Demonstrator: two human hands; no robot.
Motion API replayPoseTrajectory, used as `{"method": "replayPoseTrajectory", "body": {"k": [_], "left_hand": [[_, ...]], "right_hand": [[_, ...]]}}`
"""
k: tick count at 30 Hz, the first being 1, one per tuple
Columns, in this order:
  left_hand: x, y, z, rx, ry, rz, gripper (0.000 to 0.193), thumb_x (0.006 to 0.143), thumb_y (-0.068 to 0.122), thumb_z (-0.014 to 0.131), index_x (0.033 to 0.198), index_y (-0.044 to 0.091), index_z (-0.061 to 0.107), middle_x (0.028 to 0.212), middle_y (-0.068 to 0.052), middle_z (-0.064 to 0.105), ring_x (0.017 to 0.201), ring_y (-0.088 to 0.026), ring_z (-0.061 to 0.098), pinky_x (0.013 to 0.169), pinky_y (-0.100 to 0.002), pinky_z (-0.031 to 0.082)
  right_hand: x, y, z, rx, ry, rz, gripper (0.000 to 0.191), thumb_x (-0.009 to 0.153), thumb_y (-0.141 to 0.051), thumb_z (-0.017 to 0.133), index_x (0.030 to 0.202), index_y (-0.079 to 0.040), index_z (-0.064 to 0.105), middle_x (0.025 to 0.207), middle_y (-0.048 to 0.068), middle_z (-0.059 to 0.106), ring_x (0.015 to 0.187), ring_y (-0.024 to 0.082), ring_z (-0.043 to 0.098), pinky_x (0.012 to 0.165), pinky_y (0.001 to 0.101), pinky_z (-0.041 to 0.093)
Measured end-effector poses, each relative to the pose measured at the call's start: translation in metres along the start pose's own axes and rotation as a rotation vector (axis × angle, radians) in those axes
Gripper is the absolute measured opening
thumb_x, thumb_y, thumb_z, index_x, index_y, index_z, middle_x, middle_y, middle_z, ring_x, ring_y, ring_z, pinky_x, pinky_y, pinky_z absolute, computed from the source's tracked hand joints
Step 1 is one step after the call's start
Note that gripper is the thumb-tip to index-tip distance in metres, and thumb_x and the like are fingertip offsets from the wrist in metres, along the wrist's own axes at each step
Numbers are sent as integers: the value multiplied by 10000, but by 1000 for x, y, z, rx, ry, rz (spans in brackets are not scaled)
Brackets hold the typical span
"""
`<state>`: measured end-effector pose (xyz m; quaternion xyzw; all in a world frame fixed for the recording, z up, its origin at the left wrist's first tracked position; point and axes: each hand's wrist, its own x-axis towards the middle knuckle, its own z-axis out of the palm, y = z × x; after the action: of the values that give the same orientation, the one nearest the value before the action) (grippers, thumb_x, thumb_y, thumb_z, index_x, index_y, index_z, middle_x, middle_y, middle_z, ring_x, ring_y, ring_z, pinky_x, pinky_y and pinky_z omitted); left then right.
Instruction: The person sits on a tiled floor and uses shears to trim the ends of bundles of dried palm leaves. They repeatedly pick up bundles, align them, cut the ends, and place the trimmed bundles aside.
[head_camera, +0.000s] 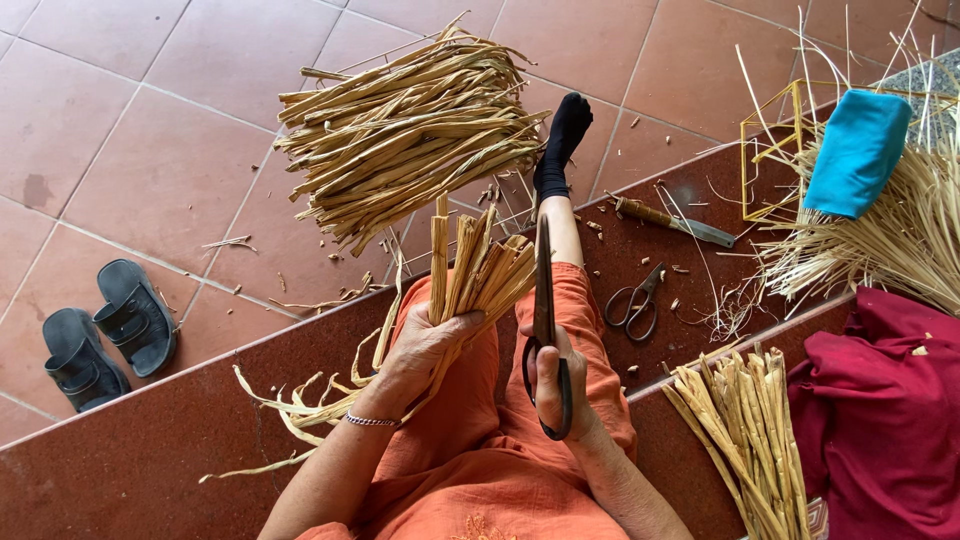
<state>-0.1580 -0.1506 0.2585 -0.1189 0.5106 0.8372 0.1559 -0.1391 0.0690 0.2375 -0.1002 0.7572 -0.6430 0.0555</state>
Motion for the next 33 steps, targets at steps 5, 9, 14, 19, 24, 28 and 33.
{"method": "replayPoseTrajectory", "body": {"k": [5, 9, 14, 19, 24, 28, 33], "left_hand": [[12, -6, -2, -14, 27, 23, 214, 988, 175, 687, 1163, 64, 740, 972, 19, 724, 818, -41, 623, 699, -223, 530], [15, -8, -3, -63, 5, 61, 276, 1015, 185, 650, 1261, 67, 689, 1074, 0, 720, 905, -57, 645, 759, -235, 549], [17, -12, -4, -42, 64, 82, 307, 1004, 166, 656, 1290, 54, 679, 1122, 6, 719, 970, -60, 659, 827, -234, 564], [17, -14, -5, -21, 76, 67, 262, 961, 116, 706, 1216, 54, 709, 1056, 2, 733, 908, -65, 667, 770, -229, 559], [11, -9, -3, -31, 35, 36, 200, 949, 119, 741, 1131, 36, 737, 901, 4, 715, 749, -63, 627, 632, -228, 520], [6, -1, 0, 23, 31, 38, 199, 944, 150, 752, 1105, 32, 741, 843, 13, 690, 699, -56, 599, 598, -220, 500], [4, 2, 4, 35, 25, 37, 209, 936, 161, 754, 1103, 36, 743, 830, 8, 690, 686, -61, 598, 590, -223, 498]], "right_hand": [[-2, -5, -4, 33, -42, -123, 797, 1061, -655, 255, 1388, 28, 504, 635, -29, 433, 516, 52, 383, 470, 246, 340], [-7, -6, -4, -11, -131, -73, 837, 1047, -701, 244, 1375, 14, 530, 728, -22, 518, 570, 51, 439, 506, 230, 392], [-5, -3, 3, -35, -116, 40, 871, 1009, -715, 255, 1404, 15, 518, 752, -6, 565, 557, 71, 471, 505, 228, 419], [-2, -7, 2, -107, -85, -48, 841, 1029, -691, 252, 1413, 12, 511, 788, -12, 590, 578, 59, 522, 527, 220, 443], [3, -8, 4, -120, -48, -93, 829, 1049, -676, 242, 1434, 10, 503, 816, -2, 578, 624, 78, 526, 561, 242, 480], [5, -3, 5, -181, -15, -154, 814, 1076, -673, 224, 1420, 9, 508, 835, -3, 578, 699, 81, 588, 612, 243, 535], [1, 6, 6, -172, 5, -150, 763, 1080, -649, 229, 1330, -2, 547, 751, 6, 529, 622, 85, 537, 551, 248, 465]]}}
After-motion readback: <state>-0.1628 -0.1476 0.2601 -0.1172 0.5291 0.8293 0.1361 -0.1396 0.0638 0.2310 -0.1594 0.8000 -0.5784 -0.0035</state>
